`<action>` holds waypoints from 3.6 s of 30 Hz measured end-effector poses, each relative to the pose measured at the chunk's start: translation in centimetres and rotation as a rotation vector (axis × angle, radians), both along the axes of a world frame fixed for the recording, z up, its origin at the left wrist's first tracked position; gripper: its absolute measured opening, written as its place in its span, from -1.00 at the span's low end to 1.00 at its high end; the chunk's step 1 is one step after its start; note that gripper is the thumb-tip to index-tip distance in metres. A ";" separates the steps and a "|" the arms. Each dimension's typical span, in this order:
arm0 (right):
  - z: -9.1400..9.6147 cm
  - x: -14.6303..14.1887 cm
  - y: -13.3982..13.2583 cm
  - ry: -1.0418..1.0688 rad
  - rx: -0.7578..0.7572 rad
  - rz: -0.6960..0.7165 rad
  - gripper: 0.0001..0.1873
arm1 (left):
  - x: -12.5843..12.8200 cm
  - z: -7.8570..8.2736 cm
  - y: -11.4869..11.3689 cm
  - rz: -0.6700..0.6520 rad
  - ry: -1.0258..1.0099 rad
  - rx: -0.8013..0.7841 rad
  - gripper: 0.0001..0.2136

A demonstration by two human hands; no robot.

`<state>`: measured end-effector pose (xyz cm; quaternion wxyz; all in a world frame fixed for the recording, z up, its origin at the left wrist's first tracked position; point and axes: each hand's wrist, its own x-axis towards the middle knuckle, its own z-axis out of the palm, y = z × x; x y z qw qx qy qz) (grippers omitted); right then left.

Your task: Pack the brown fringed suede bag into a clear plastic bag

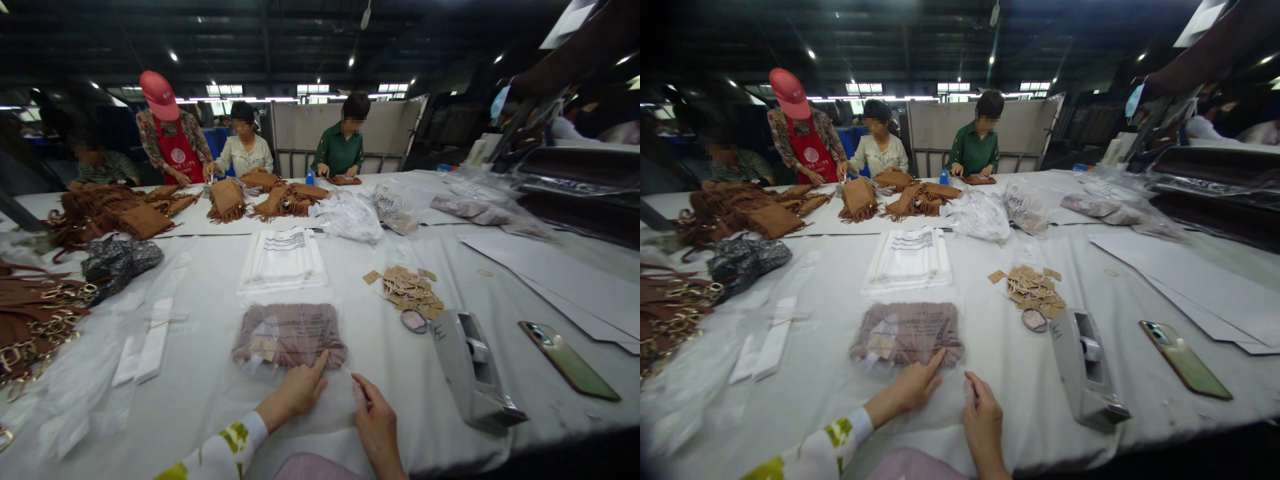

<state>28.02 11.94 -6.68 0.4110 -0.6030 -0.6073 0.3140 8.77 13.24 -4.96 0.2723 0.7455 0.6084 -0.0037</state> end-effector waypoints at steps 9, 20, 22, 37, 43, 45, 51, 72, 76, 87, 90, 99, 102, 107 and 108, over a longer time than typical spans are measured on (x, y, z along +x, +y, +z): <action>-0.8 1.7 0.2 -0.100 -0.030 -0.087 -0.48 | 2.3 -0.8 2.4 0.061 -0.407 0.004 -0.37; -4.8 4.9 -2.4 -0.468 0.573 0.281 -0.64 | 2.8 -1.1 2.4 0.189 -0.443 0.036 -0.43; -5.4 5.8 -2.9 -0.479 0.658 0.303 -0.63 | 2.9 -1.0 2.4 0.216 -0.419 0.049 -0.43; 5.2 -2.6 3.9 -0.235 0.156 0.825 -0.55 | -7.1 2.4 -6.2 0.382 -0.616 0.319 -0.66; 2.1 1.5 6.2 -0.321 0.007 0.738 -0.50 | -18.8 -0.4 -13.3 0.297 -0.124 0.494 -0.56; 0.6 5.4 7.1 -0.483 0.217 0.639 -0.50 | -20.3 -1.5 -15.2 0.209 0.023 0.478 -0.51; -2.0 8.8 7.9 -0.890 0.617 0.823 -0.34 | -20.2 -3.1 -13.6 -0.056 0.200 0.542 -0.30; 0.7 3.6 6.4 -0.022 -0.088 0.707 -0.65 | -15.1 -3.4 -14.9 0.319 -0.461 0.494 -0.66; 0.5 1.9 6.5 0.037 -0.185 0.485 -0.65 | -13.6 -2.1 -13.1 0.896 -0.625 0.383 -0.60; -1.4 -0.5 5.8 -0.073 -0.085 0.208 -0.47 | -11.6 -3.2 -10.8 1.269 -0.628 0.558 -0.60; -1.7 -0.7 5.9 -0.126 -0.063 0.161 -0.45 | -12.0 -3.4 -10.7 1.194 -0.473 0.593 -0.61; -1.1 -0.5 5.6 -0.381 0.075 0.163 -0.34 | -14.0 -3.9 -10.0 1.027 -0.218 0.453 -0.60; -1.1 -0.4 5.5 -0.481 0.126 0.216 -0.31 | -14.5 -4.0 -9.7 0.980 -0.108 0.364 -0.63; -1.8 -0.4 5.6 -0.670 0.172 0.224 -0.33 | -14.9 -3.6 -9.8 0.959 0.077 0.255 -0.64; -2.0 -0.4 5.7 -0.699 0.178 0.219 -0.32 | -15.0 -3.5 -9.9 0.954 0.099 0.239 -0.64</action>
